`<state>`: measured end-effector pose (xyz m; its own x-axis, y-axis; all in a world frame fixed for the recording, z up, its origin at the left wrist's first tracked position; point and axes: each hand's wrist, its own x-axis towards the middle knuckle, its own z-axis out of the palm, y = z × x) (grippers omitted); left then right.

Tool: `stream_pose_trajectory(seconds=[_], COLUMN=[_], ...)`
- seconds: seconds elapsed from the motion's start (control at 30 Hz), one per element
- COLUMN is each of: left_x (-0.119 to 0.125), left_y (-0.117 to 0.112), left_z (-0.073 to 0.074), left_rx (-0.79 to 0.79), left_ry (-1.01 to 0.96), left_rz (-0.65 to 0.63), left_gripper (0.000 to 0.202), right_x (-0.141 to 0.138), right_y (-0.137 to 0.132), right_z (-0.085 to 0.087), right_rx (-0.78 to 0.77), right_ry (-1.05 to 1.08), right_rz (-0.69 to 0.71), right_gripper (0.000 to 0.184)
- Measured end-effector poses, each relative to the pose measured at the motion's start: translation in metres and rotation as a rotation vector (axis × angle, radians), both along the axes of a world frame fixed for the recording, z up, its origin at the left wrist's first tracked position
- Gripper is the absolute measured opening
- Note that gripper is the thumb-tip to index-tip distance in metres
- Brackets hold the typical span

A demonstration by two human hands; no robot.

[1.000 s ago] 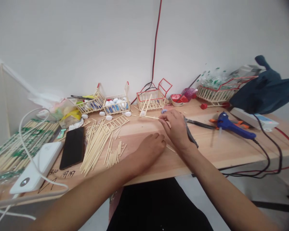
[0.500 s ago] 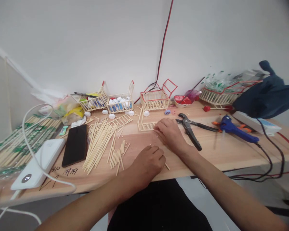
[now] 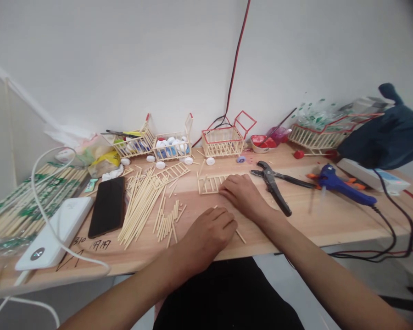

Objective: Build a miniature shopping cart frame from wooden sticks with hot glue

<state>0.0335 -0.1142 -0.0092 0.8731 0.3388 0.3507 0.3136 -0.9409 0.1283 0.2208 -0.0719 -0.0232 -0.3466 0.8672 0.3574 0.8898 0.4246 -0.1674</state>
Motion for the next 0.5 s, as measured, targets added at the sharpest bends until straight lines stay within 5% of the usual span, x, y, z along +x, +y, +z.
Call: stream_pose_trajectory(seconds=[0.2,0.33,0.43,0.5], left_x=[-0.018,-0.033,-0.043,-0.046], left_y=[0.004,0.015,0.037,0.053], left_z=[0.025,0.036,0.035,0.033], left_rx=[-0.01,-0.077,-0.176,-0.286], left_ry=[-0.373,-0.648,-0.614,-0.533], left_rz=[0.148,0.396,0.644,0.681], left_gripper=[0.017,0.016,0.017,0.021], right_x=[0.012,0.025,0.031,0.032], right_y=[-0.001,0.002,0.004,0.005], right_z=[0.002,0.003,0.001,-0.001], right_rx=[0.093,0.229,0.242,0.228], right_ry=[0.196,0.317,0.31,0.282], right_rz=[-0.044,-0.156,-0.212,-0.225], right_gripper=[0.016,0.018,0.021,0.025])
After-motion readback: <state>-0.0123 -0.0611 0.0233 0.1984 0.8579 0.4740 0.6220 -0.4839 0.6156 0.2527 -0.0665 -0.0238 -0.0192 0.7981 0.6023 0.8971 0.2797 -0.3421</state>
